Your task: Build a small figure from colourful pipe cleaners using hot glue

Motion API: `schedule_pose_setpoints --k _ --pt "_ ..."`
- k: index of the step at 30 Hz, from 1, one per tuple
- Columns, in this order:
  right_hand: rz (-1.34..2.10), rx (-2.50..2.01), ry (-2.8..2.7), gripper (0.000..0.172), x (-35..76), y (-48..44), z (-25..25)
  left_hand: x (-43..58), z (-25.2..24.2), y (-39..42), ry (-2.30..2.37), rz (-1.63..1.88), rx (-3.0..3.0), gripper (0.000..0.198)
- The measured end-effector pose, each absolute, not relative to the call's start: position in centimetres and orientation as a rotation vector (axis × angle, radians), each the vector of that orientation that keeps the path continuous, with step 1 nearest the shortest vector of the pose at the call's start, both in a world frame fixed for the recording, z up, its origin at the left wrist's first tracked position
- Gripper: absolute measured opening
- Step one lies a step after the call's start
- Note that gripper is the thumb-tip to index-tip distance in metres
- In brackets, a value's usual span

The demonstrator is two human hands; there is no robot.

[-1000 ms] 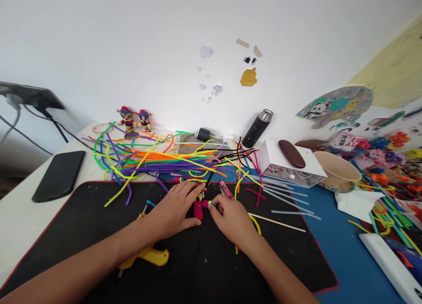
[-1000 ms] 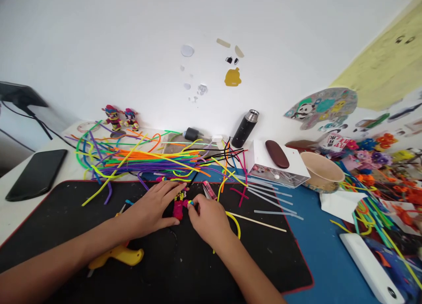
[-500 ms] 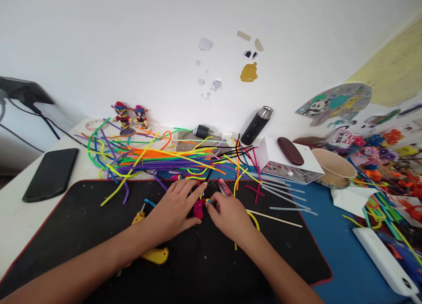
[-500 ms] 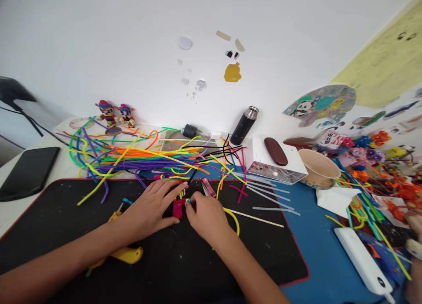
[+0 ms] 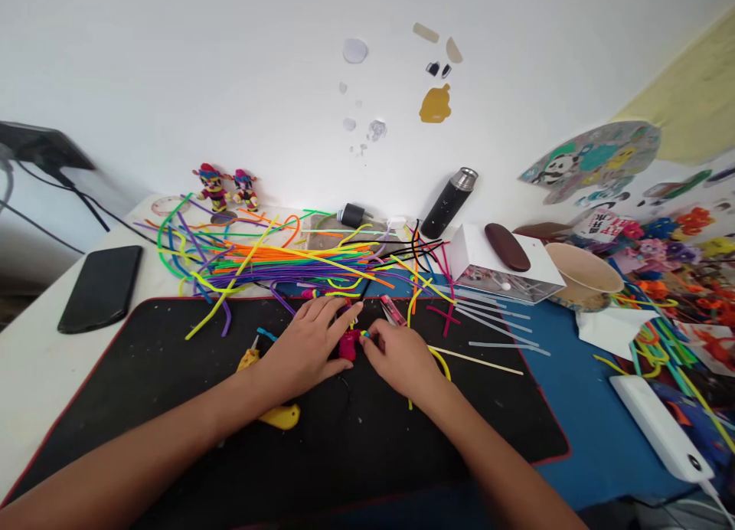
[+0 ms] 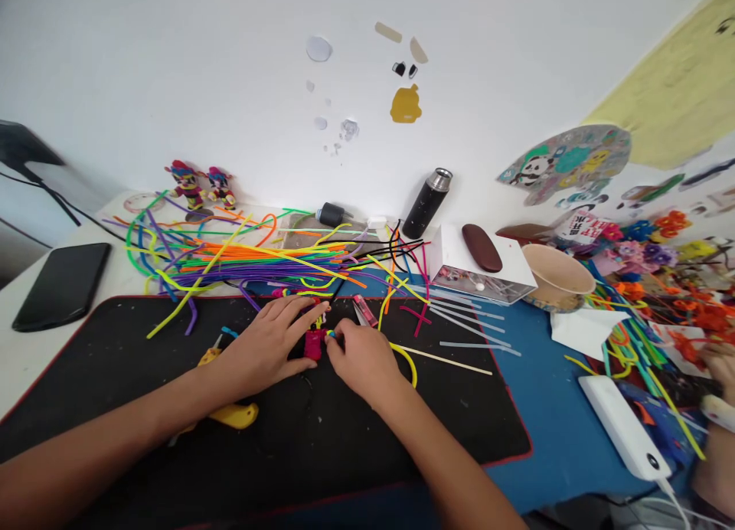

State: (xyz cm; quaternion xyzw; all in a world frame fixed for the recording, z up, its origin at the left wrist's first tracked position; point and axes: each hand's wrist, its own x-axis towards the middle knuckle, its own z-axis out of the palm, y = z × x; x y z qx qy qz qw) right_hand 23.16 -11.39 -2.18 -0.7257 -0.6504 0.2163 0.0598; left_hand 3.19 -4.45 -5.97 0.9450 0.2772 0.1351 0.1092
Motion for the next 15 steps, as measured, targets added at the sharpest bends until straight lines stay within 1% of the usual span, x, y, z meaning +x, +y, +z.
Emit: schedule_pose_setpoints --k 4,15 --pt "0.654 -2.170 -1.943 0.013 23.31 -11.25 -2.43 3.21 -5.85 -4.51 0.818 0.402 2.781 0.086" --pt "0.625 -2.140 -1.957 0.013 23.37 -11.06 -2.61 3.26 -5.57 -4.48 0.813 0.353 2.797 0.089"
